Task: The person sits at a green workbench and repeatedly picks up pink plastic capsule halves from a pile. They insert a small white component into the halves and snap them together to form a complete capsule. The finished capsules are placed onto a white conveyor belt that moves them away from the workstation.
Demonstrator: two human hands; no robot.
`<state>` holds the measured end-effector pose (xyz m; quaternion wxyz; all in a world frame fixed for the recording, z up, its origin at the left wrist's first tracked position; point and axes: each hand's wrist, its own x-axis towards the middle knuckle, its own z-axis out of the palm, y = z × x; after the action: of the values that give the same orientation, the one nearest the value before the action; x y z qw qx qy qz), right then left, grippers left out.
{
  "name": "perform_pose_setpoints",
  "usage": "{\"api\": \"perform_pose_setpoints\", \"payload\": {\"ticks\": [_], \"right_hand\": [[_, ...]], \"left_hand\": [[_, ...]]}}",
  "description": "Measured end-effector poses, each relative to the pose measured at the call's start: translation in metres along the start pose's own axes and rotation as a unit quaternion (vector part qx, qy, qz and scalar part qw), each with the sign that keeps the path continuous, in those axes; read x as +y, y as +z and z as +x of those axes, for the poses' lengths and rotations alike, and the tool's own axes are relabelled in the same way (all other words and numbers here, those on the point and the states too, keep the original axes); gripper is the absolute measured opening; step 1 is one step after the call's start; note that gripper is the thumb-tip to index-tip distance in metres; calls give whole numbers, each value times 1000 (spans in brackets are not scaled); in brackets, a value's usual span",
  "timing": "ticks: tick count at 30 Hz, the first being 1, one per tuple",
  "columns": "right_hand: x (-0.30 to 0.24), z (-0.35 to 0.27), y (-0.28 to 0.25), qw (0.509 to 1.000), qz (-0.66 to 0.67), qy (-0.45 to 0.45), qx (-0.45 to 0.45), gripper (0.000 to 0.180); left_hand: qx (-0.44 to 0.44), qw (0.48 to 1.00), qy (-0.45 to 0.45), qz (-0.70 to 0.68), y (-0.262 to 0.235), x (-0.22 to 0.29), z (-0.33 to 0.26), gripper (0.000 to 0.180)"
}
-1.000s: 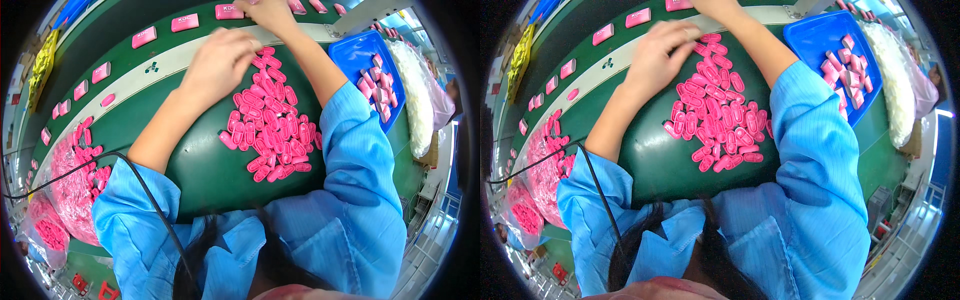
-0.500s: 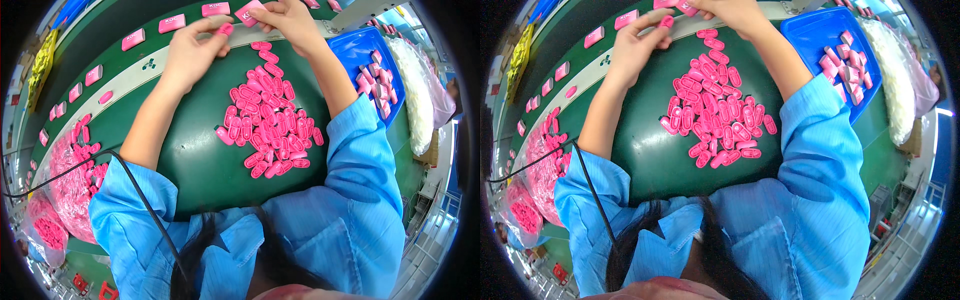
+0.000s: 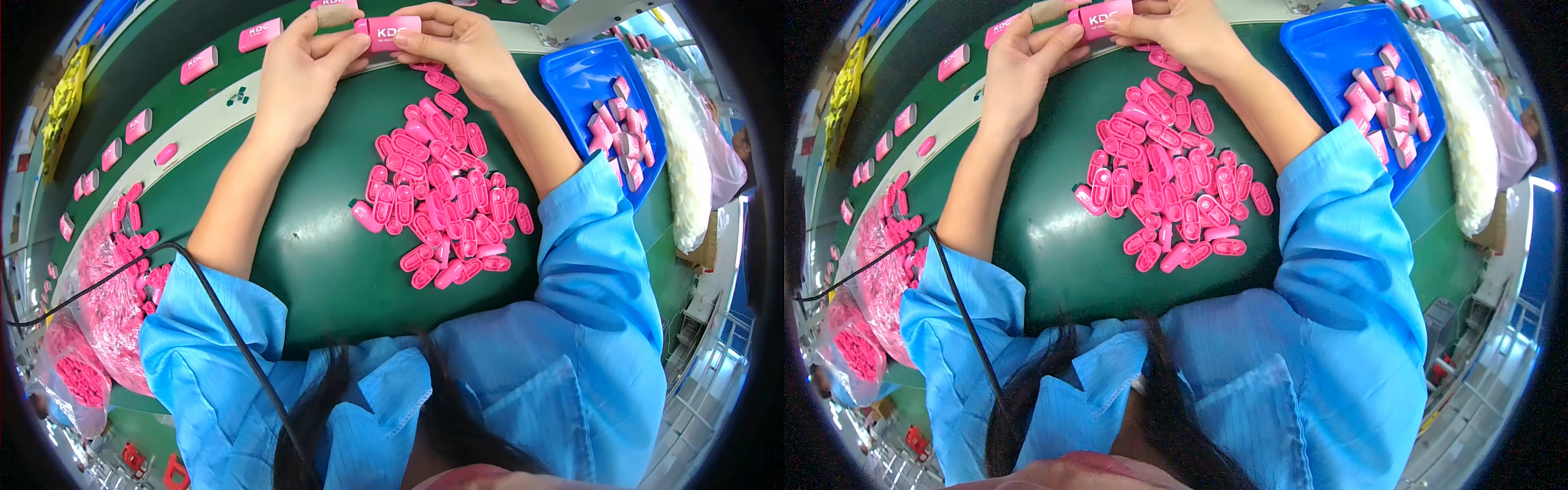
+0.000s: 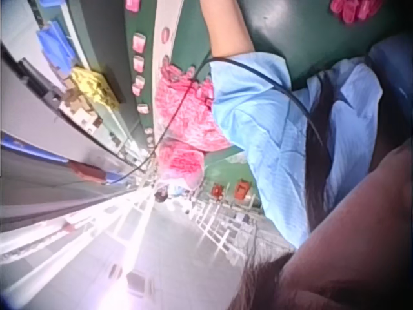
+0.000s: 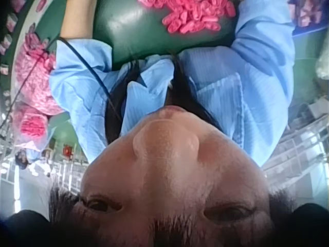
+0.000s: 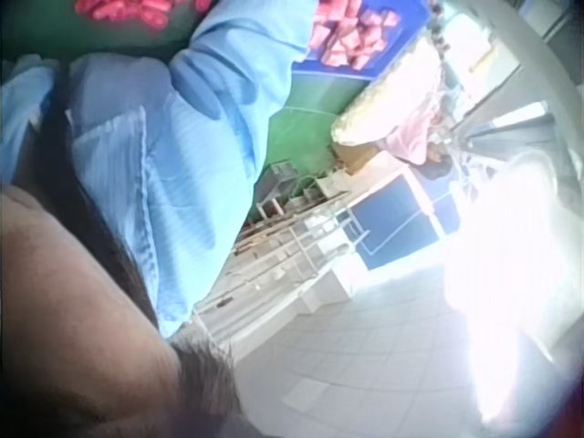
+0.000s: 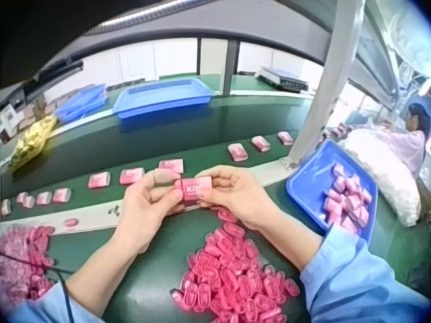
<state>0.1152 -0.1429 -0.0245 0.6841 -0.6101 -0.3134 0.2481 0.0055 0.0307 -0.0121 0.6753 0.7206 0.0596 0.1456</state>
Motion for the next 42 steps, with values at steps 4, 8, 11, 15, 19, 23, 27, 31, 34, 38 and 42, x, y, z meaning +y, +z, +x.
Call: {"api": "perform_pose_setpoints", "payload": {"ticks": [4,8,11,15,19,23,27,31,34,38,42], "right_hand": [[-6,-3,4,999,43,-1,-4,27],[-10,-4,5,1000,8,-9,8,27],[-8,-10,12,999,-16,-19,37,27],[-21,-10,23,992,-102,2,76,26],[2,34,10,987,-123,-94,43,27],[18,75,-4,956,-269,-103,59,26],[14,98,-29,829,-478,-239,166,27],[16,93,-53,747,-646,-111,106,26],[-9,63,-47,767,-622,-133,81,27],[-28,33,-31,958,-266,-19,101,28],[-12,17,-25,998,-59,17,31,26]], "left_hand": [[-11,996,-30,-79,-1,1,-1,47],[4,999,24,23,-2,-9,3,32],[44,966,74,244,8,7,-13,32],[72,897,170,401,17,18,-21,39],[249,837,292,390,34,-16,11,33],[96,867,309,378,15,3,7,20],[-31,857,269,438,24,-2,5,27],[-67,854,267,442,24,-7,9,29],[-60,910,149,383,26,10,3,26],[-26,952,100,287,18,8,3,24],[-30,999,-18,6,8,-3,9,27]]}}
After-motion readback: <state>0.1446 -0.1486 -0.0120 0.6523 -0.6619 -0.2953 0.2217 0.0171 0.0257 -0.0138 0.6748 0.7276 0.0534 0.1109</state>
